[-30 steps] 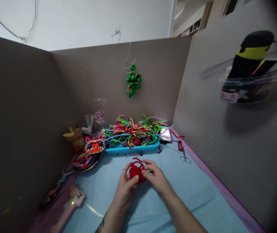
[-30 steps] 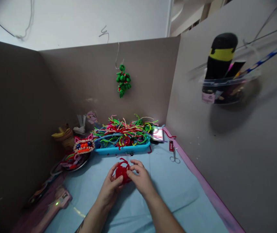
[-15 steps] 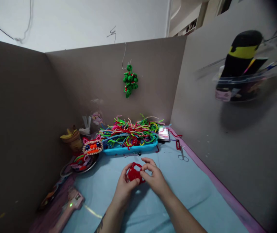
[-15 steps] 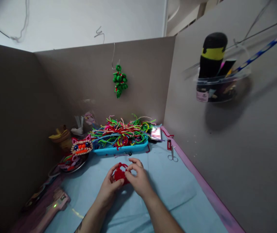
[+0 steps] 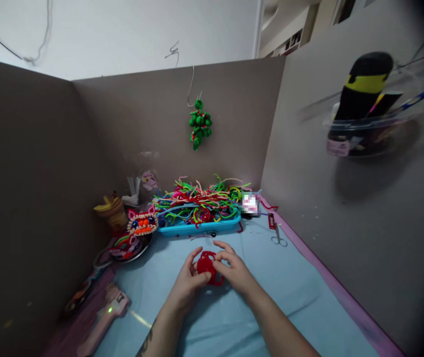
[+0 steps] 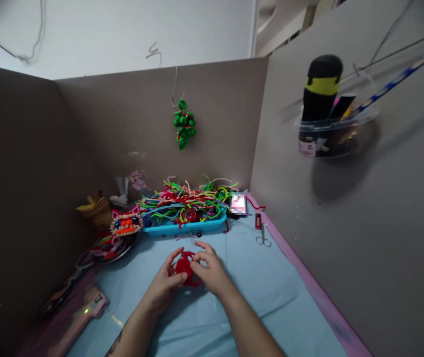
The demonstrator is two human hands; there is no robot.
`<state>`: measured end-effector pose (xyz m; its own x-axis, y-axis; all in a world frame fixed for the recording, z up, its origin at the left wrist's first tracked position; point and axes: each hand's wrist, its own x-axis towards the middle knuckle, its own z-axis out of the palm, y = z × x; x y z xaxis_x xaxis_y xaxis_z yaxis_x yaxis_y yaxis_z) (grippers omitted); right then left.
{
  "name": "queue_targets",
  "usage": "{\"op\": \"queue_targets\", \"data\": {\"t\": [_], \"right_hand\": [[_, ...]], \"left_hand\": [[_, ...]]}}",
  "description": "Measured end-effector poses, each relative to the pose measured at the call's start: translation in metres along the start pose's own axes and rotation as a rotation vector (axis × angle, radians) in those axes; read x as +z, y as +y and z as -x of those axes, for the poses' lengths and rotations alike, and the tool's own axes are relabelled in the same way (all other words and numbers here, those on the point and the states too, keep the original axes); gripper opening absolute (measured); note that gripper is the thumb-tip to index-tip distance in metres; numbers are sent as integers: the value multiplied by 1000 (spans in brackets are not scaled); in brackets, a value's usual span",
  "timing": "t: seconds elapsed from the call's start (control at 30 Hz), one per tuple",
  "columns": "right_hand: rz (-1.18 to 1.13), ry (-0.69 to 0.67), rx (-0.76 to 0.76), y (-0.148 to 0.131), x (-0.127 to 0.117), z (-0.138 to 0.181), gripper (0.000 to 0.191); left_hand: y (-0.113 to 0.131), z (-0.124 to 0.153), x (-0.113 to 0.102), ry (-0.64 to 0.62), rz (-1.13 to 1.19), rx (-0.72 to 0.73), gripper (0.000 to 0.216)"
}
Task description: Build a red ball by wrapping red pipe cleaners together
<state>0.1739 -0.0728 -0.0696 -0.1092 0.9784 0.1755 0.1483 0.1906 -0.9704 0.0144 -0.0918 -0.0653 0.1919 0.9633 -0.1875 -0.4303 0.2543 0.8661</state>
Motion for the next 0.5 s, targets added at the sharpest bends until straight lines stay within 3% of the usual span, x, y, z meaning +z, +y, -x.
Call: {"op": "queue_targets", "data": {"t": [0.1, 0.2, 0.27, 0.4, 0.5], "right_hand": [[-74, 64, -4, 9, 5, -3, 22], [-143, 210, 9, 16, 12, -8, 32], [-187, 268, 30, 16, 14, -11, 36], [-228, 315, 18, 1, 15, -12, 39], [-224, 391, -31, -10, 19, -2, 39]], "left_hand": [[3, -5, -5, 123, -83, 58, 75], [7, -9, -9, 361, -150, 170, 61], [10, -9, -8, 451, -213, 216, 53], [13, 1, 5, 290, -301, 233, 49], [9, 14, 20, 258, -233, 315, 69]]}}
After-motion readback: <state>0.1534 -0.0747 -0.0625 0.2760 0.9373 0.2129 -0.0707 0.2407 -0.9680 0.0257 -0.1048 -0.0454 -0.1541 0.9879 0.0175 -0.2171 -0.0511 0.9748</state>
